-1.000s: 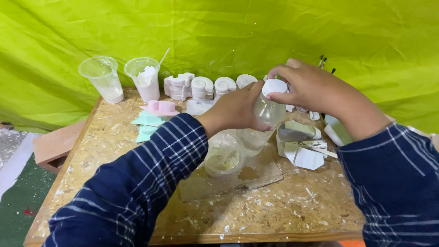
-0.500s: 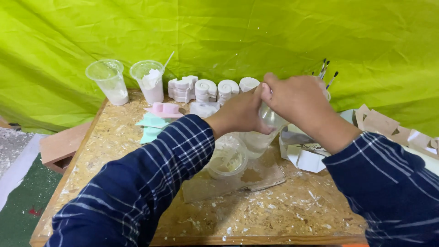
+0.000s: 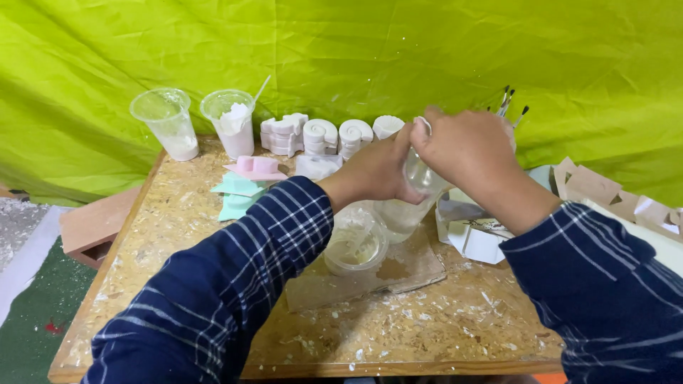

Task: Mixing white powder with water in a plastic cup using a spoon to create a plaster mixture

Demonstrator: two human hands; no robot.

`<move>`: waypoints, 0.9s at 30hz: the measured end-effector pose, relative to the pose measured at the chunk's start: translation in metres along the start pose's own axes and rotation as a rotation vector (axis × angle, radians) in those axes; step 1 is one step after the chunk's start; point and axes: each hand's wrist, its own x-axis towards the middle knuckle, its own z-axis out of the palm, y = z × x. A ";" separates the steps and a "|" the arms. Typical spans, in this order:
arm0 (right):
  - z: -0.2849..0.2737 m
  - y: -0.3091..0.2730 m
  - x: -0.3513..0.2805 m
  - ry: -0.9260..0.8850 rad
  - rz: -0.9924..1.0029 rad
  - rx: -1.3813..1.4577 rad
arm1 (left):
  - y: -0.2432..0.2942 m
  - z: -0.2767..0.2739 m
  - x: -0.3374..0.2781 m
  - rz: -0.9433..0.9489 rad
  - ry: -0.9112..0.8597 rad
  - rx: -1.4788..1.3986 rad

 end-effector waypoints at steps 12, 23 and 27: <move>0.011 0.027 -0.071 0.235 0.201 0.943 | 0.012 0.034 0.023 -0.152 0.366 -0.504; 0.180 0.059 -0.099 0.324 0.046 1.346 | -0.010 -0.018 0.014 0.079 0.423 -0.971; 0.145 0.043 -0.069 -0.071 -0.049 1.371 | 0.000 -0.058 0.024 0.290 0.277 -0.987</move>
